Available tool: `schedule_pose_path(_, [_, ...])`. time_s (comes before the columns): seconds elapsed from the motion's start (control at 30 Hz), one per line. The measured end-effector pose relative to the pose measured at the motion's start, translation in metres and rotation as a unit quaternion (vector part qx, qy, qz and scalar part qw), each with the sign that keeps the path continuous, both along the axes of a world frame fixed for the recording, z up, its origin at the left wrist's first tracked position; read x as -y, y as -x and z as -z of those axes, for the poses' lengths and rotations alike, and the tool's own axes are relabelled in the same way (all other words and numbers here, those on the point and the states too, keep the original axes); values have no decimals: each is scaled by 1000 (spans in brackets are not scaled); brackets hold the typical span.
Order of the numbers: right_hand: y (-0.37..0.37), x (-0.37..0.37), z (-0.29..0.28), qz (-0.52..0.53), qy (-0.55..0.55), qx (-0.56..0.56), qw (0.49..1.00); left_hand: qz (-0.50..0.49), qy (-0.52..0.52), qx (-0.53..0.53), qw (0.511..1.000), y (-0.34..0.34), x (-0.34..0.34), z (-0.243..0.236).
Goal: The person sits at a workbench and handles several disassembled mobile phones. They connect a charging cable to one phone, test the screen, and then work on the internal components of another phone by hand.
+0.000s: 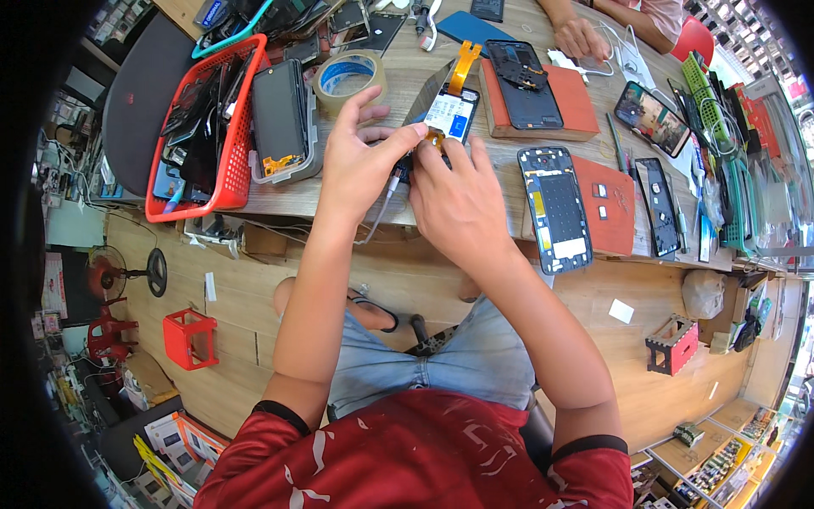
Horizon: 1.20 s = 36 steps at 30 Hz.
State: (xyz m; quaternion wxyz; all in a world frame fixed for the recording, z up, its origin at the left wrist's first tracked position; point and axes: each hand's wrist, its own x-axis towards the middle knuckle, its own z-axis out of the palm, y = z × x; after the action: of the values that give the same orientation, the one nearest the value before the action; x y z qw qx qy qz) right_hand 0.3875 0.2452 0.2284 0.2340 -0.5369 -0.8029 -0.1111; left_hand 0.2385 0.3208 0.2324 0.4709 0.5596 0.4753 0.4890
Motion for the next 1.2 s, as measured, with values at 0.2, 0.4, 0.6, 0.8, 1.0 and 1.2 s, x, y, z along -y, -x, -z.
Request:
schedule_pose_path(0.2, [1, 2, 6, 2, -27, -11, 1000, -9, -24, -26, 999, -3, 2, 2])
schedule_pose_path(0.4, [1, 16, 7, 22, -15, -37, 999, -26, -80, -123, 989, -11, 10, -6])
schedule_pose_path(0.6, [1, 44, 10, 35, -42, -87, 995, -36, -136, -238, 961, -19, 19, -15])
schedule_pose_path(0.8, [1, 101, 21, 26, -39, -177, 983, -57, -213, -316, 923, -30, 27, -12])
schedule_pose_path(1.0, [-1, 135, 32, 19, -21, -265, 964, -35, -163, -318, 933, -32, 30, -23])
schedule_pose_path(1.2, [-3, 144, 38, 19, -14, -344, 939, -12, -83, -278, 957, -18, 16, -28])
